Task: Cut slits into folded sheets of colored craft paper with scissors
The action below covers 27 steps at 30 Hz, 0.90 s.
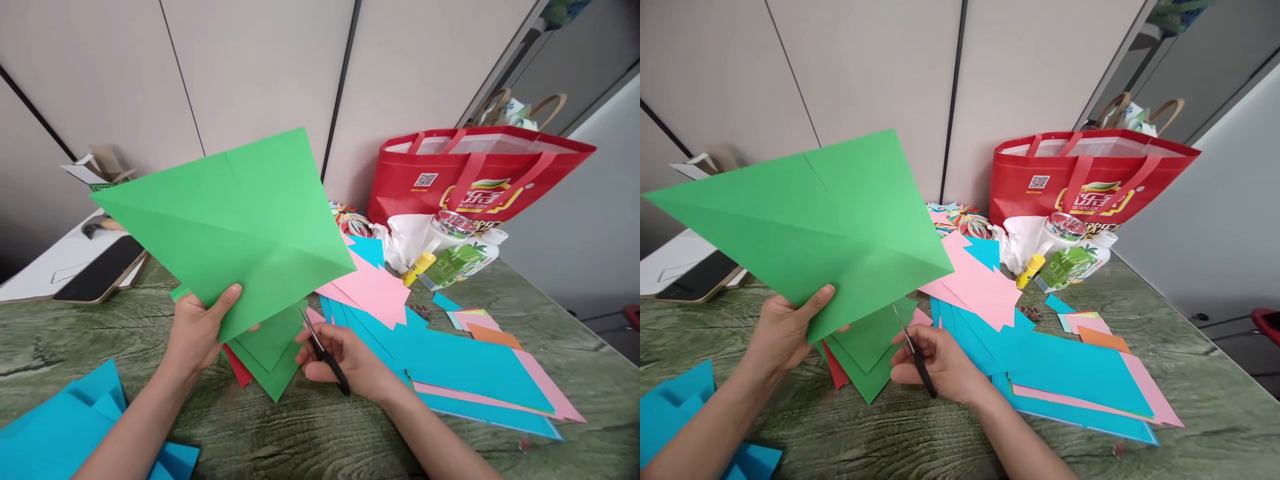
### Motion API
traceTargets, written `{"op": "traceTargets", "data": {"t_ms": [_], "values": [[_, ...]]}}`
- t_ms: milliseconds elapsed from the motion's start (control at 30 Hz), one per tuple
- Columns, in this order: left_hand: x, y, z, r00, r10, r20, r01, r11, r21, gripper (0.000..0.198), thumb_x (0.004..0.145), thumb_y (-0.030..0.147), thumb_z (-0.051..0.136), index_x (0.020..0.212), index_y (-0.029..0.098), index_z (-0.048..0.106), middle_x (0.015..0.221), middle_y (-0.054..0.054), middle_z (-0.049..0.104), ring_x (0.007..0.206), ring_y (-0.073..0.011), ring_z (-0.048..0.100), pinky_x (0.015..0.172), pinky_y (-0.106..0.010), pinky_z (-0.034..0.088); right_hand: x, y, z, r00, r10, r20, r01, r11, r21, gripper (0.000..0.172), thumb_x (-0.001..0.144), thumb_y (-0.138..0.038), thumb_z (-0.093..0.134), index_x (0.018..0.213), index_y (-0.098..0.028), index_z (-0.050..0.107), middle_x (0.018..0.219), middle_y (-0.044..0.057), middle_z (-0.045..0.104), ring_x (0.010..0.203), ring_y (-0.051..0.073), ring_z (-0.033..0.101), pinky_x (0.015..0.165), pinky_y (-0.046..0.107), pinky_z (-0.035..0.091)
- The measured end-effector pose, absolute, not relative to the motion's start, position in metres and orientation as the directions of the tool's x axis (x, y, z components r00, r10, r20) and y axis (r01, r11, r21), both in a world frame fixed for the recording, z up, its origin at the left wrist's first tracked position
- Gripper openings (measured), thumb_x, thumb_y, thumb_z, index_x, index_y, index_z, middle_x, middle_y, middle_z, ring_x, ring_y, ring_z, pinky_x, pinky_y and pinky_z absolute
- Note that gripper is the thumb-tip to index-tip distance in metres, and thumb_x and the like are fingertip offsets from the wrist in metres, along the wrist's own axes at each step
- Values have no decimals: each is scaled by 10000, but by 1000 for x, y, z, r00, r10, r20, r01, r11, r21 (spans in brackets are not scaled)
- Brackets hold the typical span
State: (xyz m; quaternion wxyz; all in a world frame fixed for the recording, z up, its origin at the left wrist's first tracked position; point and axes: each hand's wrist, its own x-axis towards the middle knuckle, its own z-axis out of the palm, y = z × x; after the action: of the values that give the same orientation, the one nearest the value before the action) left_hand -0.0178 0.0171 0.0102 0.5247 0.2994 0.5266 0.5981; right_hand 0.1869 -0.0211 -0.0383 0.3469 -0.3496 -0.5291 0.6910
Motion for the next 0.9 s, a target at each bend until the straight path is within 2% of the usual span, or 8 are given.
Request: {"op": "traceTargets", "data": {"t_ms": [267, 533, 900], "values": [[-9, 11, 7, -176, 957, -232, -293, 174, 940, 320, 490, 238, 775, 778, 164, 657, 726, 4, 709, 459, -165, 615, 335, -280, 540, 186, -25, -39, -545, 832, -101, -219, -258, -941, 387, 670, -292, 702, 1003, -171, 546, 824, 42, 590, 735, 137, 544, 679, 286, 418], [-5, 8, 5, -155, 964, -216, -260, 171, 950, 273, 513, 245, 762, 747, 160, 649, 660, 14, 699, 423, -163, 606, 328, -285, 535, 184, -25, -32, -512, 854, -93, -200, -224, -954, 395, 657, -320, 708, 981, -158, 550, 742, 11, 544, 670, 111, 493, 592, 236, 381], [-7, 6, 9, -159, 962, -222, -239, 181, 954, 257, 521, 233, 753, 749, 168, 654, 690, 11, 709, 424, -173, 615, 321, -295, 533, 185, -26, -32, -494, 864, -98, -175, -209, -962, 414, 642, -345, 715, 975, -166, 547, 739, 4, 515, 668, 113, 472, 591, 236, 379]]}}
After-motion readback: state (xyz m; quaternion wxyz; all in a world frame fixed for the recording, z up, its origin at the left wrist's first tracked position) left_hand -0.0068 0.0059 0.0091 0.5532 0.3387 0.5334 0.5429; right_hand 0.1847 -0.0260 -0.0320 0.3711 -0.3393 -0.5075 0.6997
